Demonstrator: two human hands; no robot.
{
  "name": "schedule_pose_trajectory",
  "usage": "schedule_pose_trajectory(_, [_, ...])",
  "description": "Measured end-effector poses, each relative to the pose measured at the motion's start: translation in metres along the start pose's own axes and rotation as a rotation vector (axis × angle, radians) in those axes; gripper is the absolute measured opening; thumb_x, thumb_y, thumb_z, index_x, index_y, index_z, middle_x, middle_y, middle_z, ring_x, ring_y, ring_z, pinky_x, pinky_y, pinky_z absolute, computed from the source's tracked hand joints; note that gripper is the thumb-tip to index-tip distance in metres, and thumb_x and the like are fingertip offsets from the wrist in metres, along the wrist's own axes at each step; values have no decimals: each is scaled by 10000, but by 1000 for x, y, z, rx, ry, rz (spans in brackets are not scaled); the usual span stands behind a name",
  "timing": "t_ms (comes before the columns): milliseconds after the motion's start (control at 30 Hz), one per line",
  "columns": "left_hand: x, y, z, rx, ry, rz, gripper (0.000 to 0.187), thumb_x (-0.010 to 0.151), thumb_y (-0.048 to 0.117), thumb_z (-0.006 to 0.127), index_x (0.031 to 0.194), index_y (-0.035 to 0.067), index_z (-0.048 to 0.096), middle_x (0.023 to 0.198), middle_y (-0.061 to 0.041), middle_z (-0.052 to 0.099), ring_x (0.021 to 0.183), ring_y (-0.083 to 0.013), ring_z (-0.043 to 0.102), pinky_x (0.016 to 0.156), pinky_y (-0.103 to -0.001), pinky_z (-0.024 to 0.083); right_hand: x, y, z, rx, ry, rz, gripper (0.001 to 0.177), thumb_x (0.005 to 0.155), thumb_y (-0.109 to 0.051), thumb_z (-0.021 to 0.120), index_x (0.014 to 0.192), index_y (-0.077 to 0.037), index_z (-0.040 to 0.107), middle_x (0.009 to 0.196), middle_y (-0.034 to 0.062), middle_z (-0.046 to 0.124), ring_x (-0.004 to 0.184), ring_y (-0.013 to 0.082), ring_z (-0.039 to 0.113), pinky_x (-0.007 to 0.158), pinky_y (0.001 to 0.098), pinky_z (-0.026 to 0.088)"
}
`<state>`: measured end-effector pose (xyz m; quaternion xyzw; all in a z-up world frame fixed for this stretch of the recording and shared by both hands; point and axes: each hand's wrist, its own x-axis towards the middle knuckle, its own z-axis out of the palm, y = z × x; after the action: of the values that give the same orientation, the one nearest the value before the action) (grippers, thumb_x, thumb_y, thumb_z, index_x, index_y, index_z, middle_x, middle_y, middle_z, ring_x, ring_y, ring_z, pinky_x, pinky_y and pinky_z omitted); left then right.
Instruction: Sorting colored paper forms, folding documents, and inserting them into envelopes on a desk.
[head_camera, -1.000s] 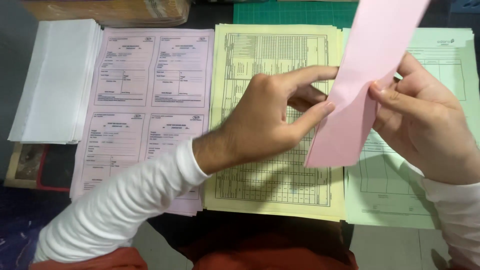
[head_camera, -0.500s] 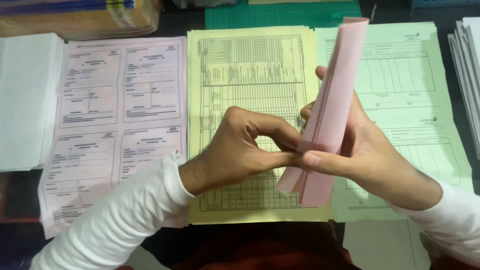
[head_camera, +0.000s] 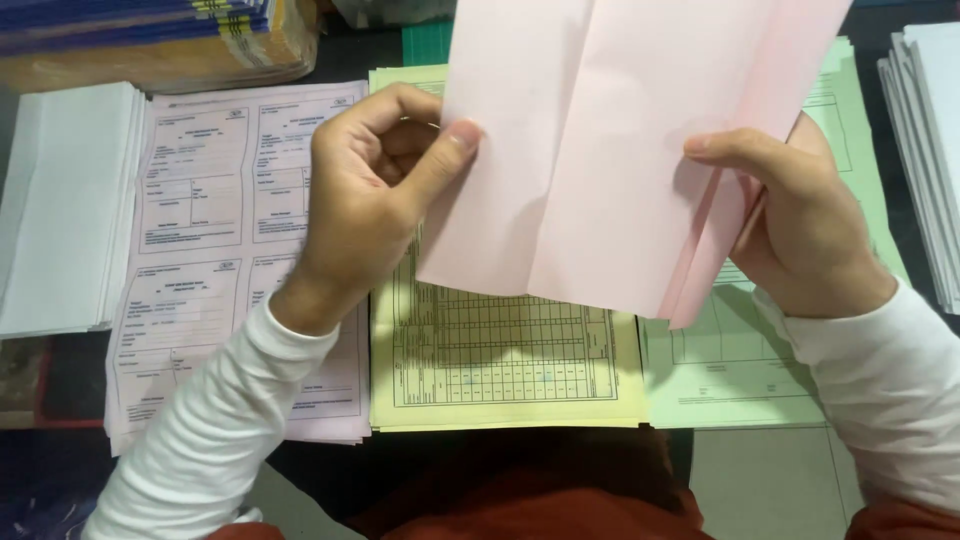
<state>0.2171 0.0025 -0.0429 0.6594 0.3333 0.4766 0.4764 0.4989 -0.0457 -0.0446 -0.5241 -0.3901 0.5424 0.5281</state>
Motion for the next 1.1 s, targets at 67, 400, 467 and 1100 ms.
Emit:
schedule_pose_trajectory(67, [-1, 12, -5, 72, 20, 13, 72, 1021, 103, 697, 1018, 45, 654, 975, -52, 737, 879, -110, 726, 773, -197, 625, -2, -10, 7, 10, 28, 10, 237, 838, -125, 690, 1067, -84, 645, 1095, -2, 695, 992, 119, 682, 818, 226, 600])
schedule_pose_trajectory(400, [-54, 45, -42, 321, 228, -72, 184, 1040, 104, 694, 1161, -12, 619, 1105, -125, 747, 940, -154, 754, 760, -219, 627, -4, -17, 8, -140, -75, -9, 392, 792, -51, 543, 1177, -72, 614, 1170, 4, 692, 1122, 150, 677, 973, 282, 559])
schedule_pose_trajectory(467, [-65, 46, -51, 327, 258, -128, 224, 1034, 140, 698, 1181, -11, 624, 1036, -115, 754, 894, -139, 738, 733, -211, 600, 1, -12, 6, -169, -65, -2, 340, 846, -32, 576, 1180, -60, 627, 1215, 28, 710, 1153, 149, 702, 1018, 265, 578])
schedule_pose_trajectory(1100, [-117, 35, -106, 172, 244, -195, 444, 1037, 51, 557, 1455, 74, 409, 1550, -68, 433, 978, -107, 600, 870, -238, 554, 34, 1, -25, -429, -61, 217, 136, 1013, -118, 664, 1122, -46, 702, 1086, 46, 743, 936, 137, 706, 797, 224, 574])
